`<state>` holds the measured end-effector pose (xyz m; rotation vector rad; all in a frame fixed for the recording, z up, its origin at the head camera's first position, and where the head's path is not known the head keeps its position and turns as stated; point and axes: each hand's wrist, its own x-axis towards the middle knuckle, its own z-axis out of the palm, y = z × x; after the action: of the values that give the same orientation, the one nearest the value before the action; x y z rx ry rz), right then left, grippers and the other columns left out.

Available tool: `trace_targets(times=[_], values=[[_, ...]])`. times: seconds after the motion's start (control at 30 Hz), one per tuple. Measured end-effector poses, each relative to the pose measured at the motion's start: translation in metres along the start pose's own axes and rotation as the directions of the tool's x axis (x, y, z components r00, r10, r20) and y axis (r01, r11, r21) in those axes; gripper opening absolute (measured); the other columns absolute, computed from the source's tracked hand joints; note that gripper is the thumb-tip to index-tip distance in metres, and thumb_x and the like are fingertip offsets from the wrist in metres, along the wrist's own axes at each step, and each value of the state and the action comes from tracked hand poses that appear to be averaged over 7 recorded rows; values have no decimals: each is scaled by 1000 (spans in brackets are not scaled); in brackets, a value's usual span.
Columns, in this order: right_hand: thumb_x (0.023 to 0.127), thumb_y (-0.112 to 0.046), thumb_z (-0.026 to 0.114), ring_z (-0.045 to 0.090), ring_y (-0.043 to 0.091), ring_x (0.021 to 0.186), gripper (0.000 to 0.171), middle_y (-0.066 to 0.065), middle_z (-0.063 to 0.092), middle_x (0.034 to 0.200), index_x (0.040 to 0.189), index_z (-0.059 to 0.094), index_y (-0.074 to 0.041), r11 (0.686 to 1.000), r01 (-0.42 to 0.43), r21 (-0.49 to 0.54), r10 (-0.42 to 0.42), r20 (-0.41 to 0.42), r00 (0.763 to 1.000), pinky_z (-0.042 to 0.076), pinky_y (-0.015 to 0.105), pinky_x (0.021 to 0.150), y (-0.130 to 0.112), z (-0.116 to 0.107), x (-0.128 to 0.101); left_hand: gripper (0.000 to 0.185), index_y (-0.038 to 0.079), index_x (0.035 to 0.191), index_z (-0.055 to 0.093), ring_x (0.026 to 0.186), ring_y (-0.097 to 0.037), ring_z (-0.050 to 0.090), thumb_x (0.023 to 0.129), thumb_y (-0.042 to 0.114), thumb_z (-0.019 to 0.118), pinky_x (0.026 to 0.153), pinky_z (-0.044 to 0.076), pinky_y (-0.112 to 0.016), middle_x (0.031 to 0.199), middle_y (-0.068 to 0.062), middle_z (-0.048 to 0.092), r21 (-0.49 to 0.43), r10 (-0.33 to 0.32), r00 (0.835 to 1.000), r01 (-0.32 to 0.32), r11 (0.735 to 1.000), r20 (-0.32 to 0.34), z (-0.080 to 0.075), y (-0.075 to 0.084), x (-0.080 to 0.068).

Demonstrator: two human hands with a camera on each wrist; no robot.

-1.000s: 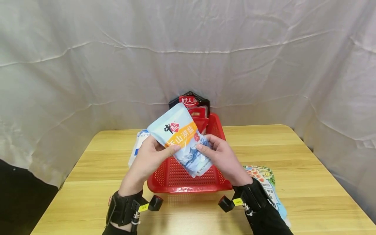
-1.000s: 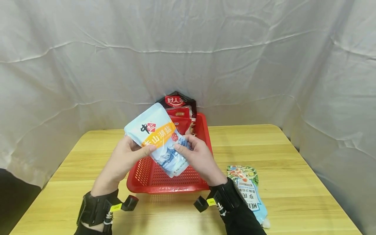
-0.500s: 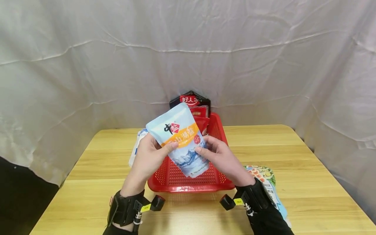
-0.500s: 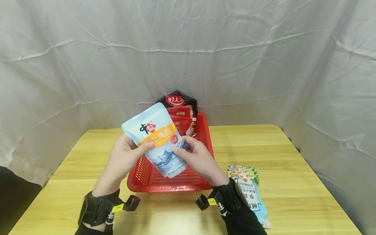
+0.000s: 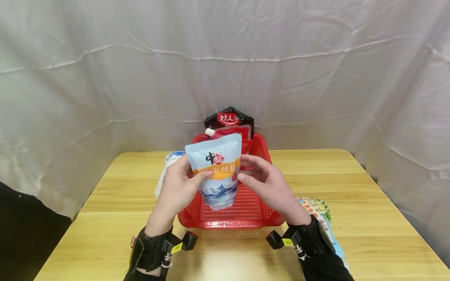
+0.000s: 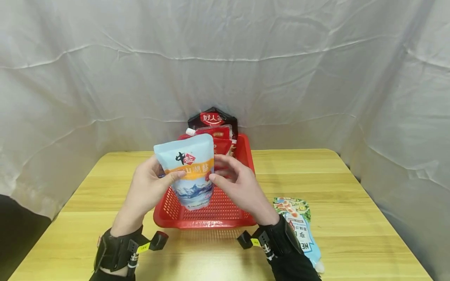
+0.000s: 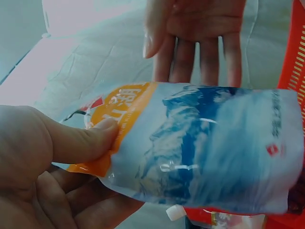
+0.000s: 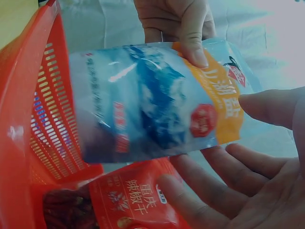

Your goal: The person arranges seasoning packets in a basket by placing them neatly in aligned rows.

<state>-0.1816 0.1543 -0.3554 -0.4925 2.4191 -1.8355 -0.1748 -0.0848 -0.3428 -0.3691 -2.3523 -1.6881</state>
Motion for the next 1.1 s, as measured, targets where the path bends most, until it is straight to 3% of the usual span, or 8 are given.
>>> trace_targets(times=[0.23, 0.6, 0.9, 1.1], values=[[95, -15, 77, 66, 29, 119, 57, 10, 64, 136, 148, 54, -11, 998, 52, -35, -54, -63, 997, 60, 36, 95, -3, -3, -2, 36, 6, 125, 72, 98, -26, 73, 90, 6, 81, 86, 63, -47, 116, -9, 75, 99, -33, 997, 26, 995, 73, 3, 1, -1], [92, -15, 80, 69, 21, 84, 30, 10, 73, 105, 119, 71, -3, 973, 104, -205, -118, -55, 991, 62, 26, 74, -2, -3, -2, 31, 12, 118, 77, 95, -20, 75, 88, 5, 82, 86, 63, -43, 108, -2, 78, 176, -50, 981, 17, 984, 189, 9, -4, -1], [91, -9, 80, 66, 21, 72, 13, 6, 74, 92, 102, 74, -6, 969, 102, -225, -123, -82, 989, 60, 27, 63, 0, -2, -2, 32, 11, 120, 75, 94, -19, 73, 89, 6, 81, 85, 63, -41, 109, -1, 77, 163, -79, 969, 41, 986, 234, 9, -8, 2], [91, -9, 80, 64, 20, 70, 11, 7, 73, 90, 99, 74, -5, 968, 96, -231, -120, -96, 988, 59, 26, 62, 0, -7, -2, 38, 13, 127, 72, 100, -22, 71, 90, 13, 82, 86, 63, -43, 117, -3, 75, 162, -88, 975, 55, 985, 202, 5, -10, 3]])
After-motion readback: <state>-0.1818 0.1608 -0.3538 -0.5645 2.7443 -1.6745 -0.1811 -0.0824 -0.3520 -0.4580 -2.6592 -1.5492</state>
